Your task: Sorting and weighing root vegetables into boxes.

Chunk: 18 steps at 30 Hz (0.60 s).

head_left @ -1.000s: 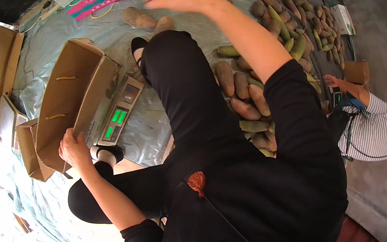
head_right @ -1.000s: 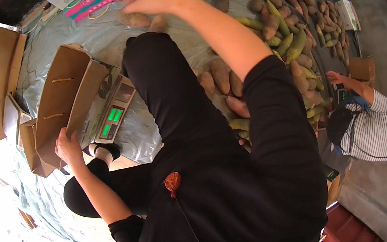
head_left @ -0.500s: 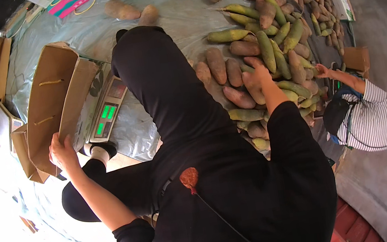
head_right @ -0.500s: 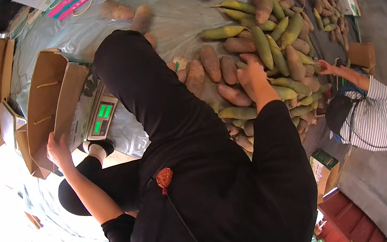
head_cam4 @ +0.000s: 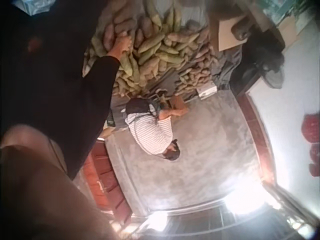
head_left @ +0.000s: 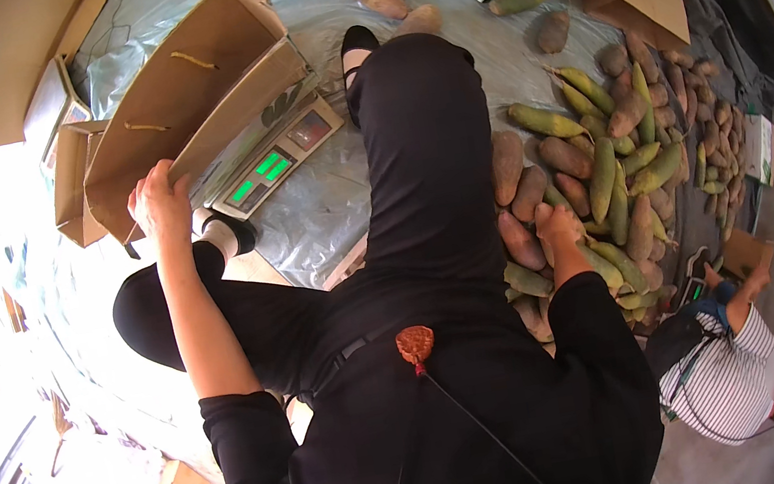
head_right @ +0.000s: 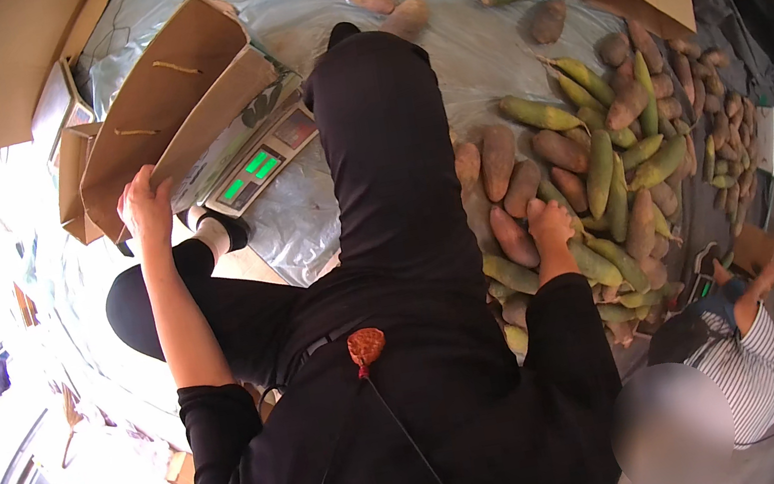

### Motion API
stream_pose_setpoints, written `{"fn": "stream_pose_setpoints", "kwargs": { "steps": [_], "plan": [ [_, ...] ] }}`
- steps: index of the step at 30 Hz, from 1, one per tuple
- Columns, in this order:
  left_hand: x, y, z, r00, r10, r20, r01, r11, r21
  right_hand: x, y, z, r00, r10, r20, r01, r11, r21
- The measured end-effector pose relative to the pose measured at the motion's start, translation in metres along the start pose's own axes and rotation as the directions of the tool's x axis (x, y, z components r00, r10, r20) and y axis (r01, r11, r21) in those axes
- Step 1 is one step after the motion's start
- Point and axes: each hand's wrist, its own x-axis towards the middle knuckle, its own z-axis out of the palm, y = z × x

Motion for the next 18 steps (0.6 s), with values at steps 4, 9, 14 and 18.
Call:
{"fn": "stream_pose_setpoints", "kwargs": {
  "steps": [4, 9, 14, 18],
  "plan": [
    [-0.001, -0.002, -0.002, 1.0, 0.006, -0.012, -0.006, 1.0, -0.011, -0.008, -0.004, 0.002, 0.998, -0.059, -0.002, 0.059, 0.998, -0.018],
    [-0.002, -0.003, 0.0, 1.0, 0.006, -0.013, -0.006, 1.0, -0.016, -0.009, 0.008, 0.007, 0.986, -0.135, -0.098, 0.136, 0.991, 0.002],
    [-0.002, -0.002, -0.001, 1.0, 0.004, -0.028, -0.006, 0.998, -0.07, 0.041, 0.028, 0.007, 0.904, -0.239, -0.356, 0.409, 0.728, 0.55],
    [0.001, 0.001, -0.003, 1.0, 0.017, -0.025, -0.019, 0.997, -0.074, 0.041, -0.005, -0.044, 0.822, -0.251, -0.512, 0.563, 0.221, 0.796]
  ]
}}
